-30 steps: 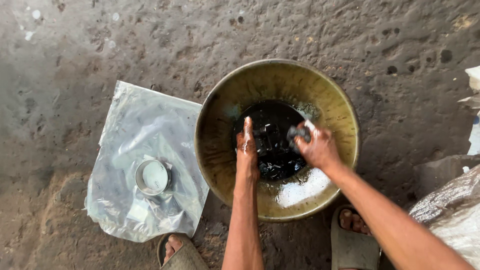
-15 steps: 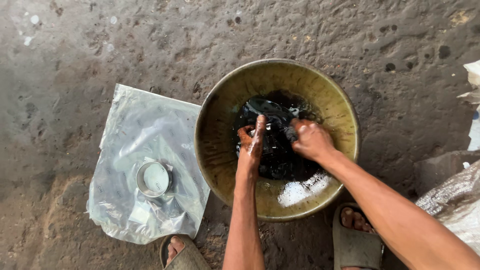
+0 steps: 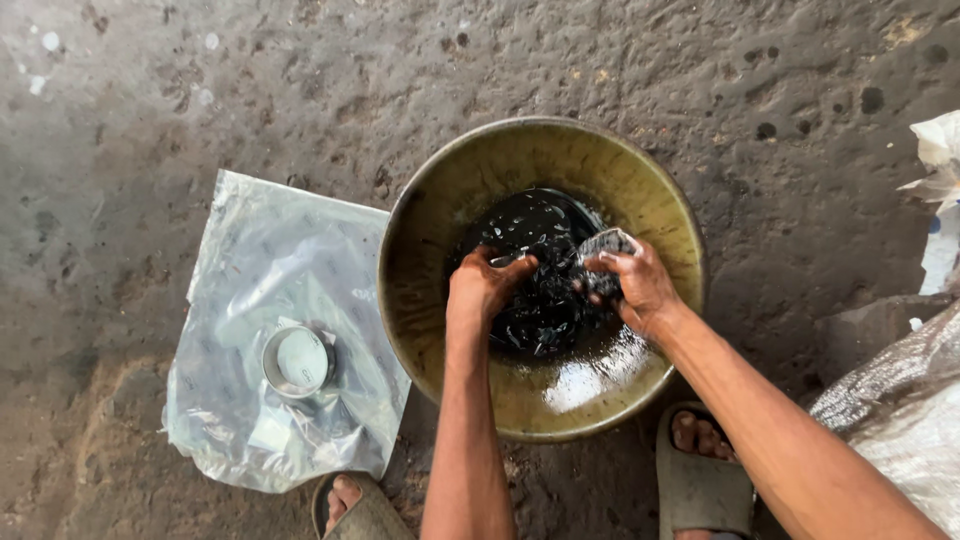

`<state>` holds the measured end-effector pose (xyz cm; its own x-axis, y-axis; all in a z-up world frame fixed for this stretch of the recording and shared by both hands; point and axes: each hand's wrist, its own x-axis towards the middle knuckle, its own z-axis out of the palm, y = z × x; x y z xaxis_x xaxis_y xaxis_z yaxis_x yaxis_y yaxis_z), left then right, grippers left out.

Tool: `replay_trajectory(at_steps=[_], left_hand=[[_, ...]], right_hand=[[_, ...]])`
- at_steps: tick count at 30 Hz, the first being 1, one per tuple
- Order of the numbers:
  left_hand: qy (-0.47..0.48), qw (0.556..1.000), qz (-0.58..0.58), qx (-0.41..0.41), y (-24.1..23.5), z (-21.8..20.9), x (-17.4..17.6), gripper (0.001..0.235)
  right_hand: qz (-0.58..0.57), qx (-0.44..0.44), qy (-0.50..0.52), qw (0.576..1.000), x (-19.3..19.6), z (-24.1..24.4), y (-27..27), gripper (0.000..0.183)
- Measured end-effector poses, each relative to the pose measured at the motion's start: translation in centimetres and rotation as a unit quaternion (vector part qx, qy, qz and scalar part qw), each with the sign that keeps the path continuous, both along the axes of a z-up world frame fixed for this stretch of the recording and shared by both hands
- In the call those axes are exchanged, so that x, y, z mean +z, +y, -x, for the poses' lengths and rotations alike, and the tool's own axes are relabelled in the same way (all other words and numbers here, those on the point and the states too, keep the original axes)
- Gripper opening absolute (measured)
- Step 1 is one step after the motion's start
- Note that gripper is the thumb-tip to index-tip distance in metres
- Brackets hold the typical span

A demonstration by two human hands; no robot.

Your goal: The person scrubs a dark metal part with a cloth in a basin of dark liquid, then places it on a plastic sheet. They repeat the process with a second metal part, scrubbing it thoroughly before setting it aside.

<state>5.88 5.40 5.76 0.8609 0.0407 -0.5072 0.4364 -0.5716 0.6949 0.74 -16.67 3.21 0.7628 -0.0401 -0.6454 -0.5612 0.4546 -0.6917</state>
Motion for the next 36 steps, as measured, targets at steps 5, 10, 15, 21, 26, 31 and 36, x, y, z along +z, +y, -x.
replay_trajectory(at_steps=[5,10,15,21,26,31,36], left_hand=[[0.09,0.993,-0.067,-0.049,0.0,-1.3,0.2,0.053],[0.018,0.984,0.154,0.09,0.6,1.6,0.2,0.045],[0.008,0.887,0.413,0.208,-0.8,2.9,0.8,0.062],[-0.042,0.905,0.399,0.142,0.3,4.9,-1.3,0.066],[-0.081,0.944,0.321,0.012,0.8,5.0,-1.3,0.073],[-0.077,0.929,0.355,-0.064,-1.0,3.8,1.2,0.094],[-0.104,0.967,0.23,-0.042,-1.6,3.8,2.2,0.092]], right_hand=[[0.03,0.029,0.025,0.999,0.5,1.0,1.0,0.019],[0.088,0.033,0.079,0.992,-2.1,2.2,-0.2,0.012],[0.08,0.06,0.08,0.992,-3.9,2.8,-1.6,0.037],[0.124,0.051,0.16,0.978,-3.2,-0.3,2.0,0.041],[0.262,0.069,0.058,0.961,-4.6,1.0,1.3,0.045],[0.317,0.09,-0.176,0.927,-2.7,-0.4,1.3,0.033],[0.495,0.137,-0.197,0.835,0.5,-0.5,1.2,0.039]])
